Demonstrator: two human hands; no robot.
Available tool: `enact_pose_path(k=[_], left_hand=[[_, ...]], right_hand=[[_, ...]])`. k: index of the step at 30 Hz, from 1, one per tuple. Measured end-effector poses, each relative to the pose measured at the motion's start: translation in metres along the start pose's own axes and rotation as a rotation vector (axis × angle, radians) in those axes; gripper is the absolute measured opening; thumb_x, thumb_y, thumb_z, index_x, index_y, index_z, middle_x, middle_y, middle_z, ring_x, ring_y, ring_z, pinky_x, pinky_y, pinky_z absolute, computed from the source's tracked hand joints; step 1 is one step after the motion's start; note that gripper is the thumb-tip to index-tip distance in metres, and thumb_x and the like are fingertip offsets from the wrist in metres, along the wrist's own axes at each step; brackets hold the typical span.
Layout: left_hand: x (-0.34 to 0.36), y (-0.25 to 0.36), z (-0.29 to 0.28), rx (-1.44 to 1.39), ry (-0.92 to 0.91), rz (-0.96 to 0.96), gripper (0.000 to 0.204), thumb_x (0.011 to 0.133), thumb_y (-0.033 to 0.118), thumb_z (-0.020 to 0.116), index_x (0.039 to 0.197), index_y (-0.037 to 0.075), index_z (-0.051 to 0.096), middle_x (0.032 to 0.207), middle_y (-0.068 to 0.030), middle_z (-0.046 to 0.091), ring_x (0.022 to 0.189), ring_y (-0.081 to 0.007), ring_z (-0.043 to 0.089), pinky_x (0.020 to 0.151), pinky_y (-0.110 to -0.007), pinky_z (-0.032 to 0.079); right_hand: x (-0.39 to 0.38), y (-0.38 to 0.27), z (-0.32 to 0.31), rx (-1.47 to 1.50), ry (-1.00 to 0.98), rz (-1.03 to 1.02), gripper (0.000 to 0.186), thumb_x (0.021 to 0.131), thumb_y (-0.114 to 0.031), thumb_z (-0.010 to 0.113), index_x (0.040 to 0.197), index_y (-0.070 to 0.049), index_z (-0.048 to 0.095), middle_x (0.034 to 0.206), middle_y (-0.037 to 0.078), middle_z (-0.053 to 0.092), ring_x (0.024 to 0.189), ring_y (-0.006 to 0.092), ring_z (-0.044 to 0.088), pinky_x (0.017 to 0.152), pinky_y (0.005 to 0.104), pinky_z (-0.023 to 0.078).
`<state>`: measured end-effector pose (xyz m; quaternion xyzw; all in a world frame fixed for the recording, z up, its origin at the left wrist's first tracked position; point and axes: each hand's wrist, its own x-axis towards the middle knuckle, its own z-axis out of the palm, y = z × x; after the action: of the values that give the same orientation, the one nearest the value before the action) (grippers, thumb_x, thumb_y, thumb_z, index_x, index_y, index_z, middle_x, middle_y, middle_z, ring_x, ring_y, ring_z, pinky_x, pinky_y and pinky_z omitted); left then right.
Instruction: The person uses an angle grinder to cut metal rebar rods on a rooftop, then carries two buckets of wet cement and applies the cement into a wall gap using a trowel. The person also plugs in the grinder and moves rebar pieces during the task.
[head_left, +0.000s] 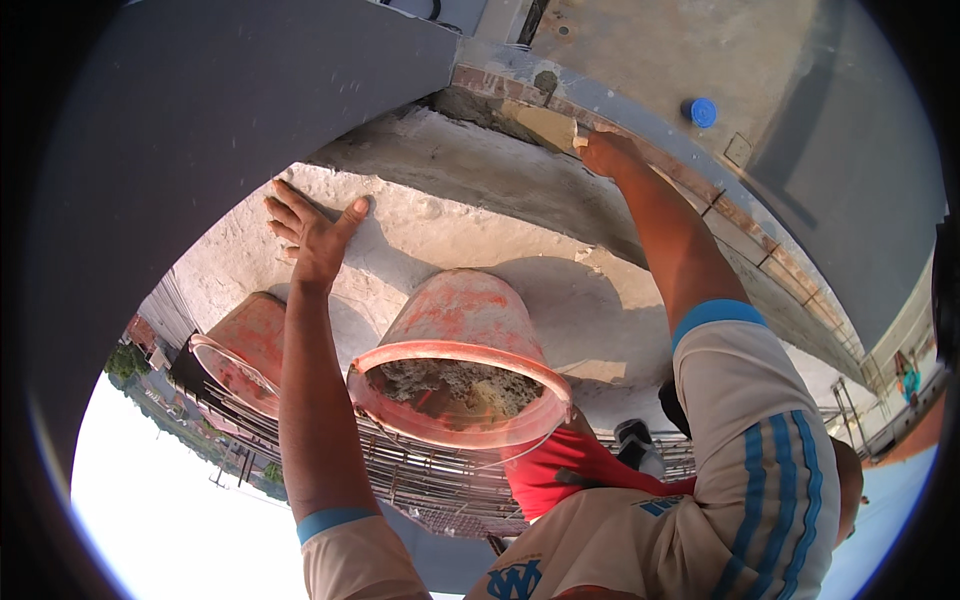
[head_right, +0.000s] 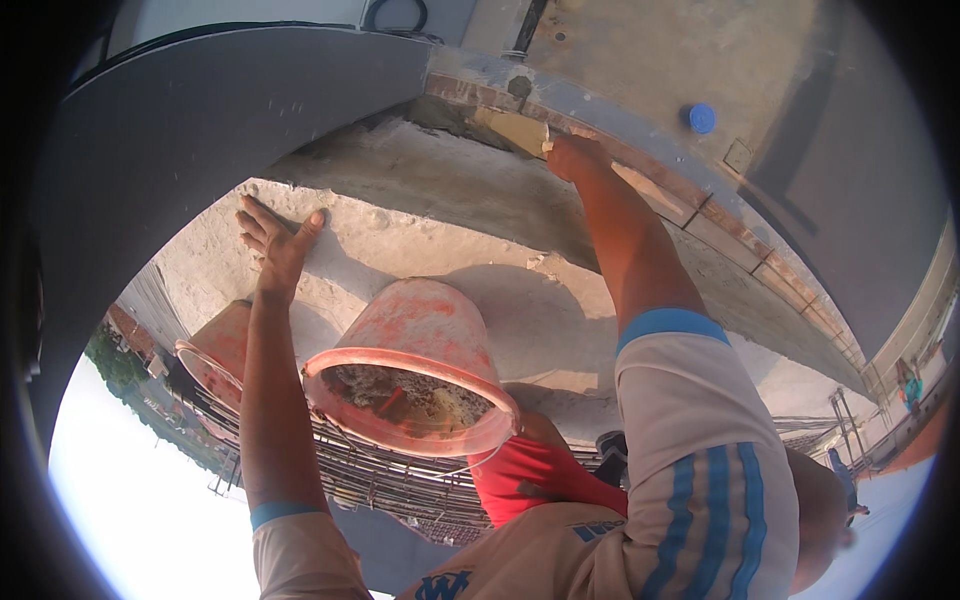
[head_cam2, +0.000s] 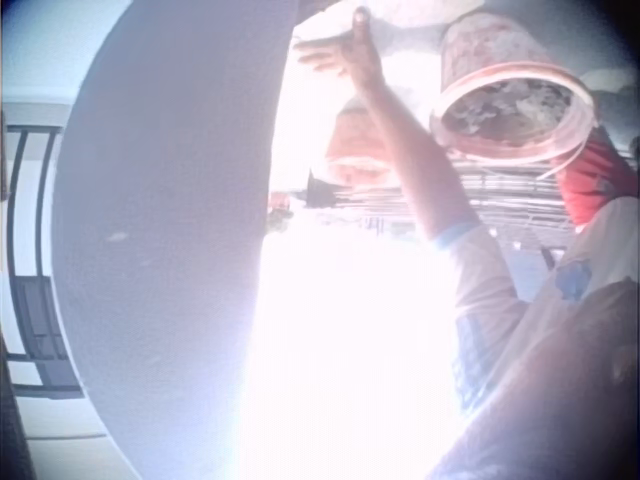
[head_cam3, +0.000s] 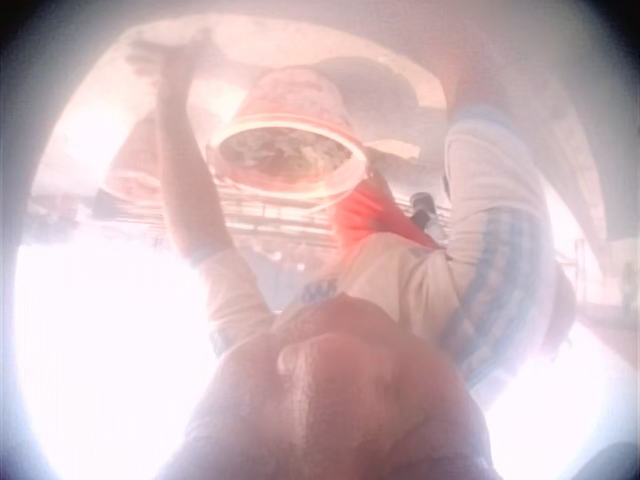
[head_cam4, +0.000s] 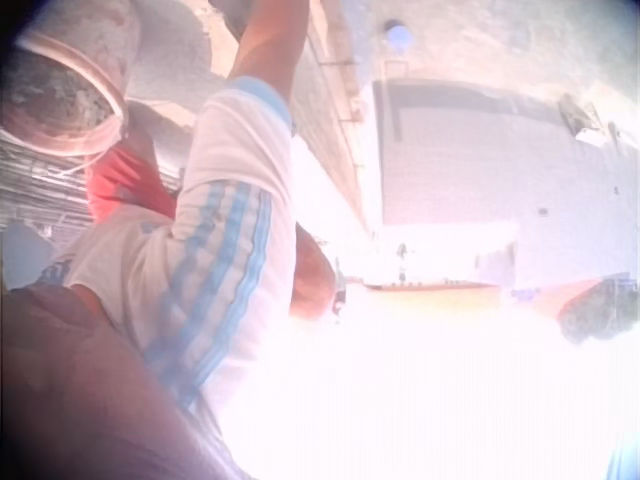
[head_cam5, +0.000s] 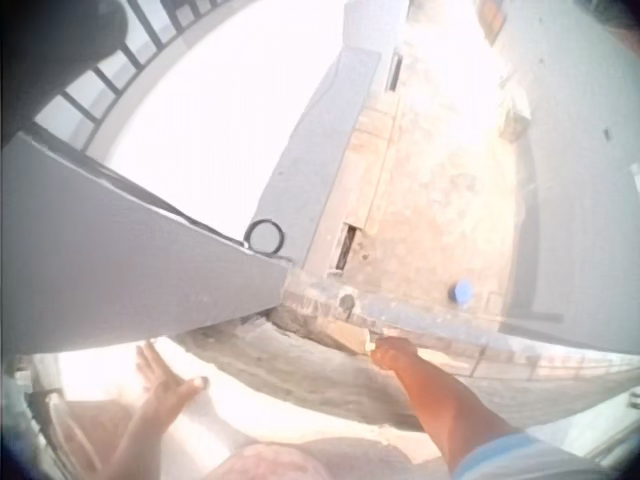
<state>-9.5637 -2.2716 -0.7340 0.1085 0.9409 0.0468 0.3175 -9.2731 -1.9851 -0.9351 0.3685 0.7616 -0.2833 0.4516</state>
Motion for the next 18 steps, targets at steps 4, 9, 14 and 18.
enact_pose_path(k=[4, 9, 14, 18], left_hand=[[-0.001, 0.001, -0.002, -0.012, -0.003, 0.010, 0.145, 0.059, 0.075, 0.074, 0.150, 0.009, -0.016, 0.153, -0.0310, -0.018, 0.140, -0.0538, -0.015, 0.103, -0.074, 0.004], [-0.006, 0.004, -0.004, -0.016, -0.016, -0.006, 0.142, 0.061, 0.073, 0.074, 0.150, 0.008, -0.016, 0.153, -0.0302, -0.018, 0.140, -0.0531, -0.016, 0.106, -0.071, 0.004], [-0.007, 0.006, -0.006, 0.000, -0.016, -0.021, 0.137, 0.066, 0.070, 0.073, 0.150, 0.007, -0.015, 0.154, -0.0289, -0.019, 0.140, -0.0518, -0.017, 0.110, -0.066, 0.004], [-0.002, 0.013, -0.005, 0.004, -0.030, -0.003, 0.145, 0.060, 0.074, 0.074, 0.149, 0.008, -0.019, 0.152, -0.0316, -0.019, 0.139, -0.0539, -0.016, 0.105, -0.073, 0.002]], right_hand=[[-0.015, 0.023, 0.004, -0.067, 0.056, -0.069, 0.037, 0.092, -0.033, 0.049, 0.112, -0.008, 0.066, 0.113, 0.012, 0.068, 0.105, 0.0323, 0.064, 0.091, 0.0445, 0.050], [-0.029, 0.017, -0.005, -0.105, 0.096, -0.174, 0.037, 0.091, -0.034, 0.050, 0.109, -0.007, 0.067, 0.106, 0.014, 0.069, 0.097, 0.0321, 0.067, 0.086, 0.0455, 0.051], [-0.011, -0.037, -0.038, 0.280, -0.098, -0.297, 0.054, 0.087, -0.047, 0.060, 0.102, 0.006, 0.064, 0.102, 0.024, 0.067, 0.097, 0.0384, 0.065, 0.081, 0.0460, 0.050], [0.024, -0.087, -0.038, 0.142, 0.107, -0.310, 0.045, 0.092, -0.040, 0.053, 0.106, 0.001, 0.065, 0.105, 0.021, 0.068, 0.097, 0.0368, 0.065, 0.080, 0.0463, 0.051]])
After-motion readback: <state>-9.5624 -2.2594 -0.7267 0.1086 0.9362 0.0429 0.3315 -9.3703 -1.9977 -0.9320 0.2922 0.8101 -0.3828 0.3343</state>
